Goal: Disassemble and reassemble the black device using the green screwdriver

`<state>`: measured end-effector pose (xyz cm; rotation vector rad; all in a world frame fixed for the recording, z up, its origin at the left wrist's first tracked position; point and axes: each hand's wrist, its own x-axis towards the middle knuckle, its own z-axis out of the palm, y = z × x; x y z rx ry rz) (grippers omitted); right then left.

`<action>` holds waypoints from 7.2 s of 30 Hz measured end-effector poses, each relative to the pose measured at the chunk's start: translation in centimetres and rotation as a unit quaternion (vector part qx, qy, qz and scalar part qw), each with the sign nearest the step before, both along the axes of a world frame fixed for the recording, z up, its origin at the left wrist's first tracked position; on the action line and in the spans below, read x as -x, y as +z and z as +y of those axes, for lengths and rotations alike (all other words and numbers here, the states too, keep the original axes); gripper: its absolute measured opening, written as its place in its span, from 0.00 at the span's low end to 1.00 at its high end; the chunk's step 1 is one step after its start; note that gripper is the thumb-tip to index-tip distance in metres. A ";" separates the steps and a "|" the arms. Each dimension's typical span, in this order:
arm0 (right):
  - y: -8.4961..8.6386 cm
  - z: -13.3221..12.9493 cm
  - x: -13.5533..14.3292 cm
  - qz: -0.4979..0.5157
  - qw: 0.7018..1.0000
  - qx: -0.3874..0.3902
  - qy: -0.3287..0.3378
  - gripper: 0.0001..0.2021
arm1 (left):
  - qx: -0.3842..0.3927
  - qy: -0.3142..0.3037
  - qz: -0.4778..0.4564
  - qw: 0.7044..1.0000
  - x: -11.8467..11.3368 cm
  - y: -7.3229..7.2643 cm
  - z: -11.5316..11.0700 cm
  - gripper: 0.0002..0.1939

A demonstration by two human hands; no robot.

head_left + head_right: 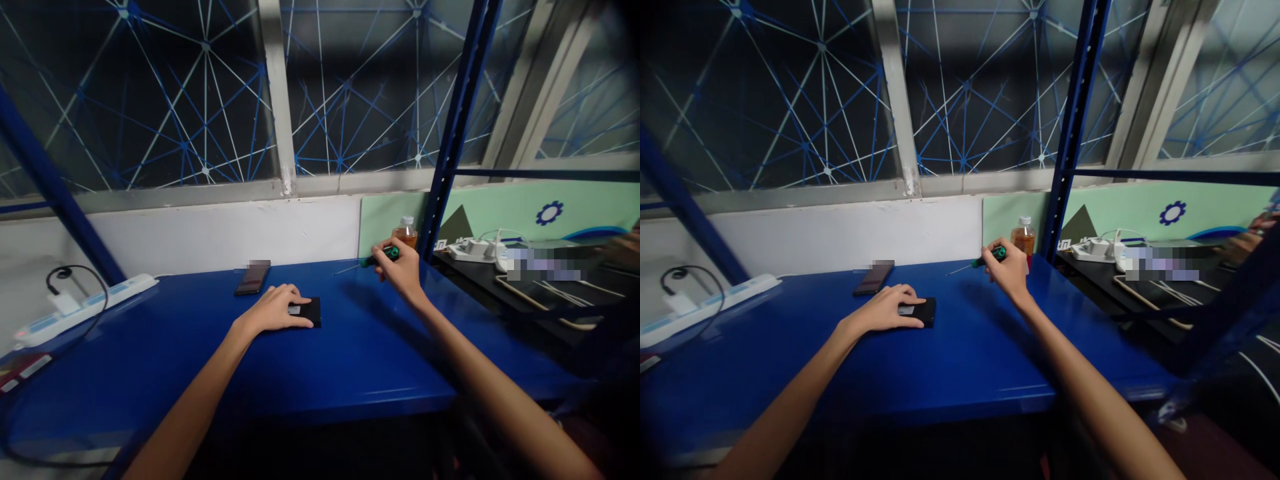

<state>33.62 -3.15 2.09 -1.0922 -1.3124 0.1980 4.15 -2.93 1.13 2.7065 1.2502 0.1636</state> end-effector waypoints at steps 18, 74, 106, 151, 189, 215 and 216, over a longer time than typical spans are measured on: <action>0.4 -0.4 -0.2 -0.080 0.993 -0.015 -0.080 0.08 | -0.168 0.047 0.037 0.984 -2.0 -3.3 2.4 0.35; -0.2 -0.8 0.3 -0.175 0.974 -0.067 -0.126 0.08 | -0.241 -0.070 0.003 0.968 -5.1 -4.0 2.5 0.26; 0.6 -1.7 0.6 -0.075 0.997 -0.027 -0.002 0.10 | -0.096 -0.065 -0.256 0.960 -2.7 -1.3 1.8 0.31; -0.5 0.2 0.4 0.000 0.990 0.042 0.138 0.23 | -0.154 -0.056 -0.282 0.945 -2.9 -1.6 1.8 0.28; -4.7 3.6 -3.5 -0.132 0.874 0.378 0.277 0.22 | -0.164 -0.064 -0.123 0.977 -2.7 -3.9 1.5 0.34; -5.0 3.2 -3.1 -0.152 0.883 0.380 0.231 0.21 | -0.157 -0.047 -0.143 0.976 -2.9 -4.3 1.8 0.34; -5.0 3.2 -3.3 -0.137 0.873 0.394 0.253 0.22 | -0.157 -0.050 -0.142 0.976 -2.9 -4.3 1.9 0.34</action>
